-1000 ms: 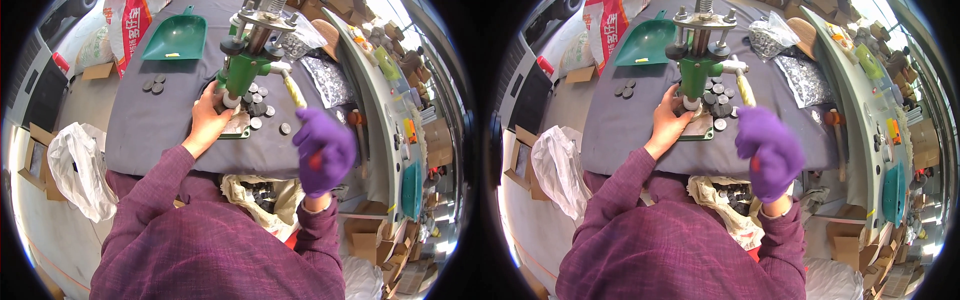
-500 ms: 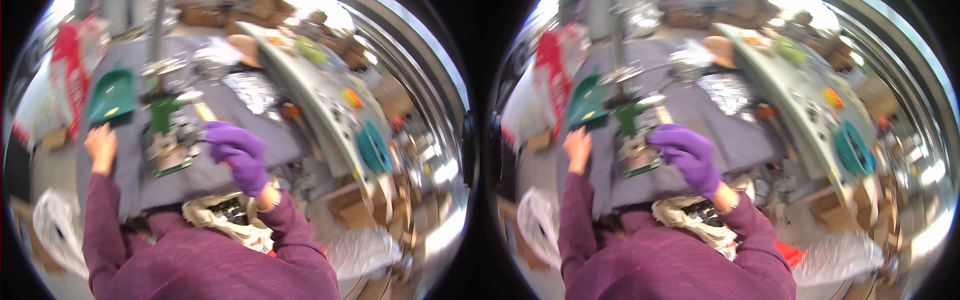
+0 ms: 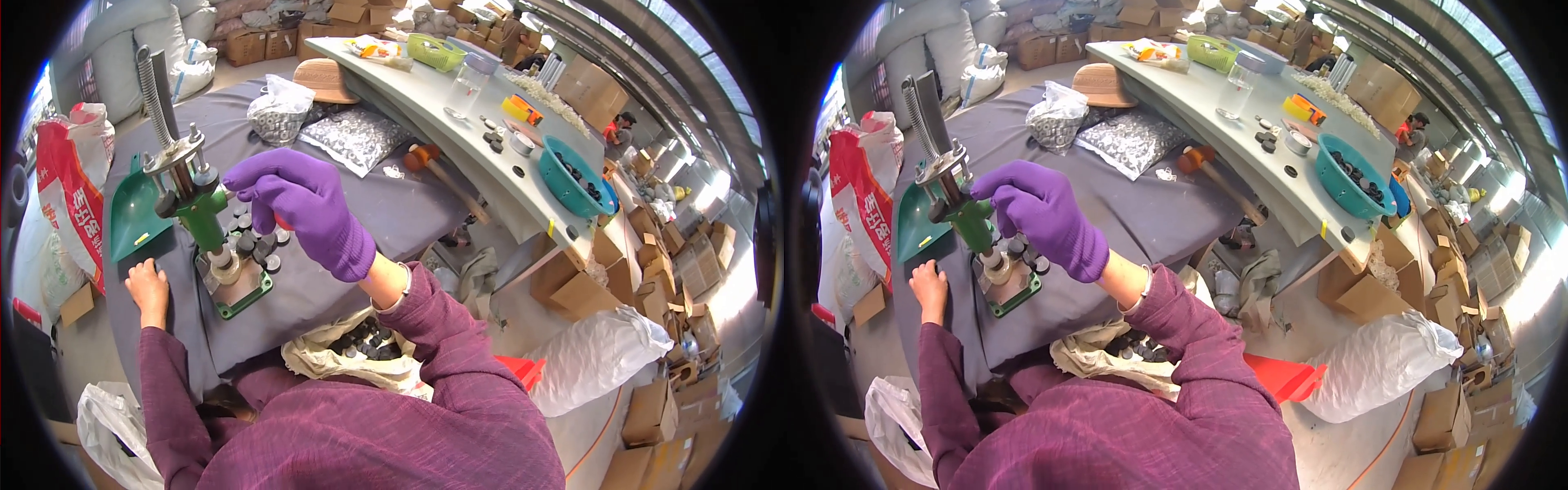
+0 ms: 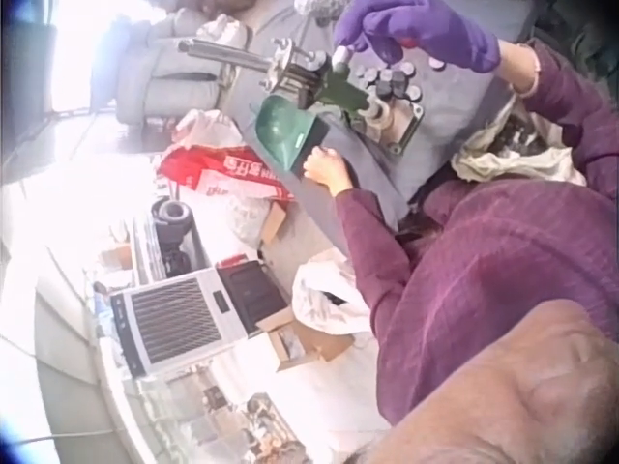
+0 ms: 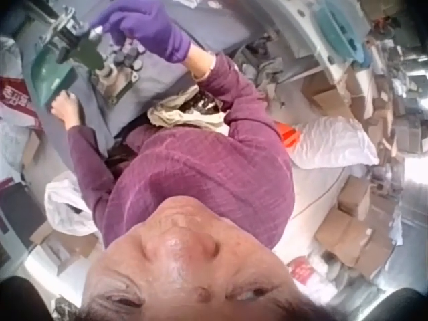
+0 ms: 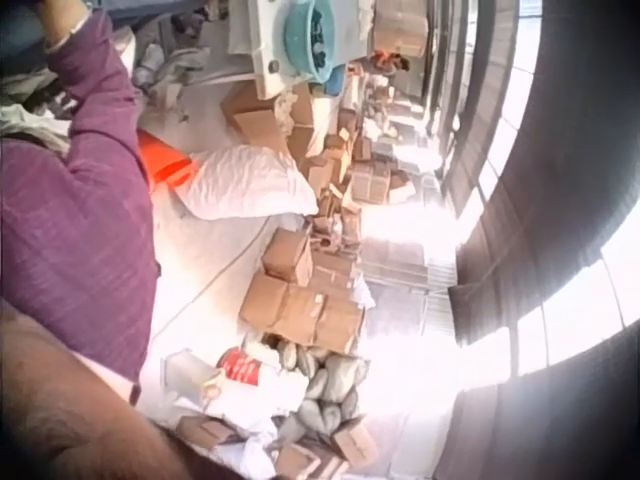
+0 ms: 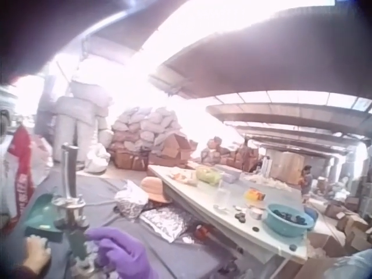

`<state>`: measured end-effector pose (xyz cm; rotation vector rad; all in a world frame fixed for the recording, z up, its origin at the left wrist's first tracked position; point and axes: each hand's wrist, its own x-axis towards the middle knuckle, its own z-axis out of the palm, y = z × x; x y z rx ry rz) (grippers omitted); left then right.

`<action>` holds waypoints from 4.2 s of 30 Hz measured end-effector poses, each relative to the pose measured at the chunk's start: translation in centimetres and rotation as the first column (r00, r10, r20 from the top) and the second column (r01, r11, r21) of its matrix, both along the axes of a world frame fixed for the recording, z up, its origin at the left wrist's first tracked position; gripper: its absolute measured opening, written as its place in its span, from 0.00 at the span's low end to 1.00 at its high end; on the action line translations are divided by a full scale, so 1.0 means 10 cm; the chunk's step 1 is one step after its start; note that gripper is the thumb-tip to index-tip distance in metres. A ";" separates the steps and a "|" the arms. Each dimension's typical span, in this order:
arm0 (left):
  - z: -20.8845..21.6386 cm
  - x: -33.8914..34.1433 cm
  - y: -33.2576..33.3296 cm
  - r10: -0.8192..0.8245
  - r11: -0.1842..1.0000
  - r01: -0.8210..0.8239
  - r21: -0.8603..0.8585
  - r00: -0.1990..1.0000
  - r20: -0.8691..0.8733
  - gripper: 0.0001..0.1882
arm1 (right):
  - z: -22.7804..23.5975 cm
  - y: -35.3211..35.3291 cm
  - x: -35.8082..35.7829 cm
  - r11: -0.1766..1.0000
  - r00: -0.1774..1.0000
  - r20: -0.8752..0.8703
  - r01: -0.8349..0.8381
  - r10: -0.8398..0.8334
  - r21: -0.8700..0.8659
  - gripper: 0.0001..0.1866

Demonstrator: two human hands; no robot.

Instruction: The person processes small circular parts using a manual press machine.

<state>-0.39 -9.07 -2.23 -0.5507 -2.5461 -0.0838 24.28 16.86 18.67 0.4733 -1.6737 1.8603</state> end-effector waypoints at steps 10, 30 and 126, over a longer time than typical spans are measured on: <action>0.15 0.80 0.16 -0.441 0.558 0.121 0.821 0.881 0.170 0.22 | 0.00 -0.09 -0.04 0.997 0.999 0.016 -0.045 0.046 -0.057 0.13; 0.29 1.34 0.69 -0.451 0.600 0.202 0.774 0.884 0.119 0.38 | 0.14 0.01 -0.15 0.981 0.991 -0.125 0.074 -0.052 0.179 0.18; -0.18 0.32 -0.51 -0.013 0.939 0.002 0.344 0.999 0.031 0.24 | 0.16 0.00 -0.09 0.964 0.994 -0.095 0.072 -0.049 0.256 0.17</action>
